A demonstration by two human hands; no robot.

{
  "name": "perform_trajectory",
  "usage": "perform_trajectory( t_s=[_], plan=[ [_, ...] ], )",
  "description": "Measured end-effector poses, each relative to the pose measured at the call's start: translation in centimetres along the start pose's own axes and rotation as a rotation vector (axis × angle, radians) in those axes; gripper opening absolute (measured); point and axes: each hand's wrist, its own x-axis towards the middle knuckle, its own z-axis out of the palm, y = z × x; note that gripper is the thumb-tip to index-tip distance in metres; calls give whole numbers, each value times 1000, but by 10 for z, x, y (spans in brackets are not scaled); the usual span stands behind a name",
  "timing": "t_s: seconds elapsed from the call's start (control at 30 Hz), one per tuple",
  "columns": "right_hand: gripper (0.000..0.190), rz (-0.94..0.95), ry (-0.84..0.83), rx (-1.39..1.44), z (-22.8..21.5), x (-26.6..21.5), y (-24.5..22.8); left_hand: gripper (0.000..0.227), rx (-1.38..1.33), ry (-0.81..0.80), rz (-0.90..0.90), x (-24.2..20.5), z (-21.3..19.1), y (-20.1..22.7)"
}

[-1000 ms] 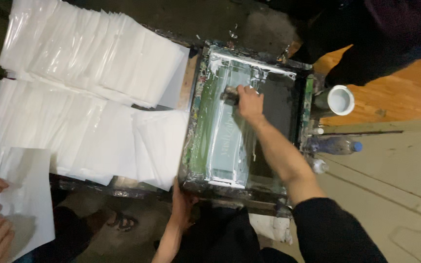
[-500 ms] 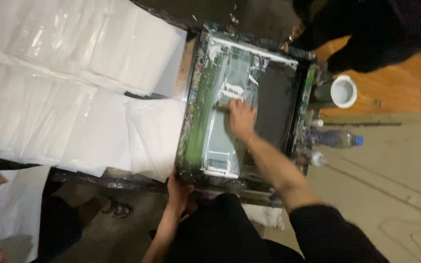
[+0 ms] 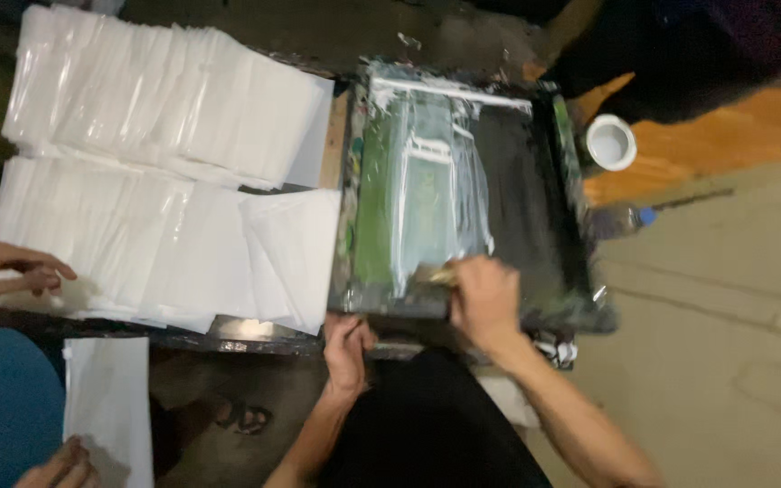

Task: The person performs screen printing by placing a sheet of paper under a screen and using a squeegee to pull ink across the mesh. Another person assists by removing the printed paper and placing a new sheet for the next print.

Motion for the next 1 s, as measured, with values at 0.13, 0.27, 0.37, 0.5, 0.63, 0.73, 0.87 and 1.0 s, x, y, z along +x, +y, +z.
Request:
perform_trajectory(
  t_s=[0.13, 0.27, 0.37, 0.5, 0.63, 0.73, 0.87, 1.0],
  plan=[
    [35, -36, 592, 97, -107, 75, 32, 28, 120, -264, 372, 75, 54, 42],
    [47, -23, 763, 203, -184, 145, 36, 56, 1293, 71, 540, 217, 52, -2],
    [38, -14, 733, 256, -210, 166, 37, 70, 1758, 274, 338, 261, 20, -63],
    [56, -66, 715, 208, -211, 186, 62, 37, 1897, 352, 454, 272, 9, -93],
    [60, -61, 668, 218, -227, 208, 74, 27, 1423, 394, 269, 251, -49, -17],
    [54, -54, 664, 210, -227, 216, 83, 29, 1373, 685, 85, 191, -101, 69],
    [39, -53, 667, 142, -212, 222, 104, 61, 1373, 739, 280, 118, -75, 127],
    [34, -17, 682, 101, -200, 224, 117, 96, 1862, 274, 288, 166, -111, -25]
  ],
)
